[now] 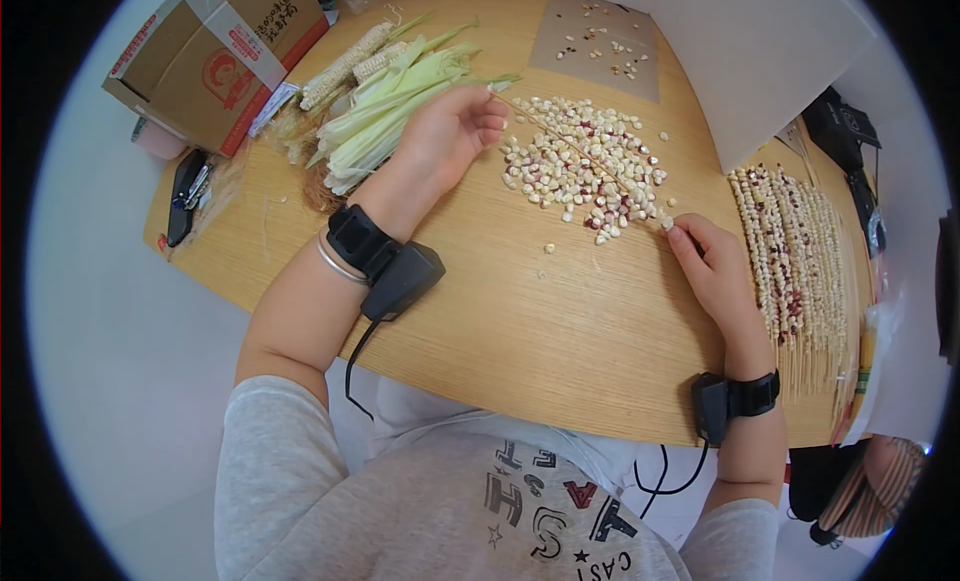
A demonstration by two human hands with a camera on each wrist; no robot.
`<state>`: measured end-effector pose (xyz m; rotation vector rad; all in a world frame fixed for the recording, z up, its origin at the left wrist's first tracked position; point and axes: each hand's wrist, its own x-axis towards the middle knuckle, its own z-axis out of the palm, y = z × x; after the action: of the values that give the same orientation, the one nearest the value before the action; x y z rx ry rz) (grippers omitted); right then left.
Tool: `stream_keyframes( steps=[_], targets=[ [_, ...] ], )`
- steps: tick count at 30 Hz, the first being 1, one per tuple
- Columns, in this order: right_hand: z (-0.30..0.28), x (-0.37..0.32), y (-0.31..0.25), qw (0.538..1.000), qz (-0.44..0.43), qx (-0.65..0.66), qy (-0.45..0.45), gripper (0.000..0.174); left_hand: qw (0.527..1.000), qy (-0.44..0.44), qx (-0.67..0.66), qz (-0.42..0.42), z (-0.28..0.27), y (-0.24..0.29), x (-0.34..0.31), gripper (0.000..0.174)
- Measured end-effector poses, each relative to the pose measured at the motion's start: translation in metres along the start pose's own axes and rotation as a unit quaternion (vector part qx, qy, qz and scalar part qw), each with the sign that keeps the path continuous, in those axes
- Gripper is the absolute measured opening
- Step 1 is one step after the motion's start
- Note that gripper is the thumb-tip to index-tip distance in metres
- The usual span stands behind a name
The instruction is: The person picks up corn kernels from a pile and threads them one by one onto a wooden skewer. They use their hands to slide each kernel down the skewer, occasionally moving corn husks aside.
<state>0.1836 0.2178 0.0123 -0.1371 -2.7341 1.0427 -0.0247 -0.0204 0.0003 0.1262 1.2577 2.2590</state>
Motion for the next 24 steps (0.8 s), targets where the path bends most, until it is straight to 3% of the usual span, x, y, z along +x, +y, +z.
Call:
stream_keyframes(
  steps=[14,24],
  targets=[
    [0.002,0.000,0.007,1.000,-0.008,-0.013,0.010,0.015,0.998,-0.042,0.023,0.027,0.002,0.003,-0.004,0.010],
    [0.001,0.000,0.006,1.000,-0.012,-0.019,0.005,0.016,0.994,-0.104,0.028,-0.012,0.010,-0.004,-0.011,0.006]
  ],
)
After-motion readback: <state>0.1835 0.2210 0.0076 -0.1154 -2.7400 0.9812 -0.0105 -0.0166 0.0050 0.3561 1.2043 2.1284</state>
